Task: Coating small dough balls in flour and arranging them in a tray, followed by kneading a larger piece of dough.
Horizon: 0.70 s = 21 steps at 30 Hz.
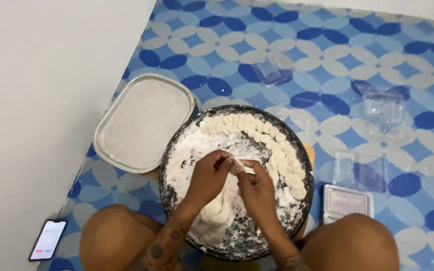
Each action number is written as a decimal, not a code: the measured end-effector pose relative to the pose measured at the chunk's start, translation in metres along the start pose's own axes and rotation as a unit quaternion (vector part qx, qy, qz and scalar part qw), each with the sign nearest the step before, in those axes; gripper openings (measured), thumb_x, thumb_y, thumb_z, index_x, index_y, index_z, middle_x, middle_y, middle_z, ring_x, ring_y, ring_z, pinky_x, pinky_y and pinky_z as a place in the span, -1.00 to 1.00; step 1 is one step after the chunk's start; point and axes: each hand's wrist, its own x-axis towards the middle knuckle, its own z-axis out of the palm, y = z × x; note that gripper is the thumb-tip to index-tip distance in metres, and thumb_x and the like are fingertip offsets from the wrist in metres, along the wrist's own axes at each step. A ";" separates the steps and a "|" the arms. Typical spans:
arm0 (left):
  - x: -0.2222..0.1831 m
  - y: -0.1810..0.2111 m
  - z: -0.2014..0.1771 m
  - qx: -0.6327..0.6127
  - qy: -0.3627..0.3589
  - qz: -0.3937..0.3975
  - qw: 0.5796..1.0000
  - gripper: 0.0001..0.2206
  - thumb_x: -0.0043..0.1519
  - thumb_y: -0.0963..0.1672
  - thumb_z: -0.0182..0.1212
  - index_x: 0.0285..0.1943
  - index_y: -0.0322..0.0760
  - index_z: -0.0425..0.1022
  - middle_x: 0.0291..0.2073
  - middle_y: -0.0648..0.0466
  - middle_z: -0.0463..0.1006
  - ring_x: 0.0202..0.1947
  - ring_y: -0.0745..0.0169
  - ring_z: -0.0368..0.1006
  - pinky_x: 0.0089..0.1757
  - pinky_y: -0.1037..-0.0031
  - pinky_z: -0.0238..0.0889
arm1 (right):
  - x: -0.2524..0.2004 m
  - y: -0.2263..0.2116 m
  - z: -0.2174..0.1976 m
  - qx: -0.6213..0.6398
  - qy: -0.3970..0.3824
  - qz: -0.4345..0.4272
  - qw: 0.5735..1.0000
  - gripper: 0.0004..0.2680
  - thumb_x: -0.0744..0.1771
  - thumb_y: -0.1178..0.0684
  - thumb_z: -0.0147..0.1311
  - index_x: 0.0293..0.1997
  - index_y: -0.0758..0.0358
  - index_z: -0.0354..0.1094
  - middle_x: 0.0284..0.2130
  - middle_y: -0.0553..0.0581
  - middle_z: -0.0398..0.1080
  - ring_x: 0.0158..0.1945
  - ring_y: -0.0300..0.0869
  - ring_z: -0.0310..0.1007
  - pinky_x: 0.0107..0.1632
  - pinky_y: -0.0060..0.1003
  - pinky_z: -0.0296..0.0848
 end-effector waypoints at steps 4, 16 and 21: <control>-0.002 -0.018 0.007 -0.053 0.041 0.043 0.997 -0.84 0.25 -0.13 0.20 -0.16 -0.28 0.66 -0.43 -0.14 0.59 -0.38 0.13 0.49 -0.29 0.31 0.38 | 0.000 -0.001 -0.009 0.035 0.008 -0.023 0.999 -0.85 0.35 0.17 0.03 -0.02 0.24 0.45 -0.67 0.30 0.47 -0.67 -0.10 0.47 -0.54 -0.35 0.31; 0.008 -0.011 0.006 0.060 0.000 0.102 0.993 -0.80 0.28 -0.11 0.13 -0.01 -0.28 0.54 -0.22 -0.11 0.54 -0.26 -0.16 0.56 -0.21 0.16 0.46 | 0.026 0.000 -0.004 0.075 0.054 0.038 0.995 -0.85 0.33 0.21 0.05 -0.08 0.37 0.51 -0.44 0.31 0.56 -0.26 -0.02 0.60 -0.05 -0.15 0.51; -0.007 0.003 0.014 -0.014 0.003 0.122 0.992 -0.69 0.31 -0.05 0.12 0.11 -0.36 0.45 -0.07 -0.20 0.46 -0.13 -0.28 0.54 -0.10 0.15 0.43 | 0.011 -0.011 -0.012 0.144 0.076 -0.013 0.987 -0.79 0.34 0.21 0.02 0.05 0.48 0.43 -0.34 0.24 0.41 -0.20 -0.05 0.50 0.03 -0.16 0.53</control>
